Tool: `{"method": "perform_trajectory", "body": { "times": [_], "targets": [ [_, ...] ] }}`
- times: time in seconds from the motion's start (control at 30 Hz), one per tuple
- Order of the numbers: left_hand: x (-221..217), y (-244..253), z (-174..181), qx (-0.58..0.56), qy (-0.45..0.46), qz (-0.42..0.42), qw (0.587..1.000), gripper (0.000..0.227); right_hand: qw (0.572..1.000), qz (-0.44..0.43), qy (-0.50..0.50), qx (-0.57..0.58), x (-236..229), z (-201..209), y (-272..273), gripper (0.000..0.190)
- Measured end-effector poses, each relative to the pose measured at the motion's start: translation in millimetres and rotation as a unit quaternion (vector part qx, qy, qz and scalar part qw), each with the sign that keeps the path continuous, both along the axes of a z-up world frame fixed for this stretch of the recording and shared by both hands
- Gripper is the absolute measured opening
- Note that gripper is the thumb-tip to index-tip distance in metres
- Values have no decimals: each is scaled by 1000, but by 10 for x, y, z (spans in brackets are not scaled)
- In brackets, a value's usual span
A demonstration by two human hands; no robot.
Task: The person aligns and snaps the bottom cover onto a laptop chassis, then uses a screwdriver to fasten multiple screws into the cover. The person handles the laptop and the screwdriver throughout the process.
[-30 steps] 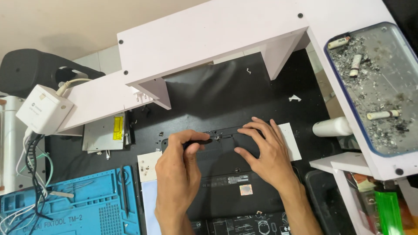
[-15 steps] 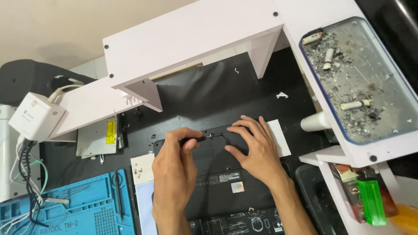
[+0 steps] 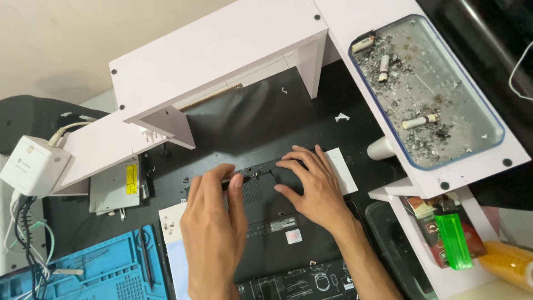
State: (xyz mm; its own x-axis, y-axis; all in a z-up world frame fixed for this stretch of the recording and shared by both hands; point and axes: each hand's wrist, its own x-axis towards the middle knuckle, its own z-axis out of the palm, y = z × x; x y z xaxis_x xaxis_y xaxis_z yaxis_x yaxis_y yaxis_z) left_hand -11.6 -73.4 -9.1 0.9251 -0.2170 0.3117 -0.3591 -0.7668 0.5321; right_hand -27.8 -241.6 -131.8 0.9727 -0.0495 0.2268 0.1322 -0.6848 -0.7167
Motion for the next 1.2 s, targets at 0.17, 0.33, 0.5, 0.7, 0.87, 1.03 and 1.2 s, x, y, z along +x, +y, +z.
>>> {"method": "perform_trajectory", "body": {
  "times": [0.17,0.33,0.5,0.7,0.87,1.03,1.2],
  "targets": [
    [55,41,125,92,-2,-3,996,11,1000,6,-5,4,-6,-63,-12,43],
    [146,-35,262,212,-7,-141,967,17,1000,2,15,-18,11,-158,7,48],
    [216,-243,295,395,24,-140,908,21,1000,9,-9,-1,-12,-96,-7,42],
    [260,-177,89,396,-17,-127,909,29,1000,9,-16,-16,-13,-120,-5,44],
    [321,-274,294,395,-18,-156,905,30,1000,9,-4,-13,12,-108,-8,43],
    [251,-325,245,437,19,-132,889,33,1000,6,1,-9,-1,-96,-9,43],
    [284,-318,248,384,-64,-193,901,32,1000,8,1,-14,3,-183,-18,46]
  ]
}}
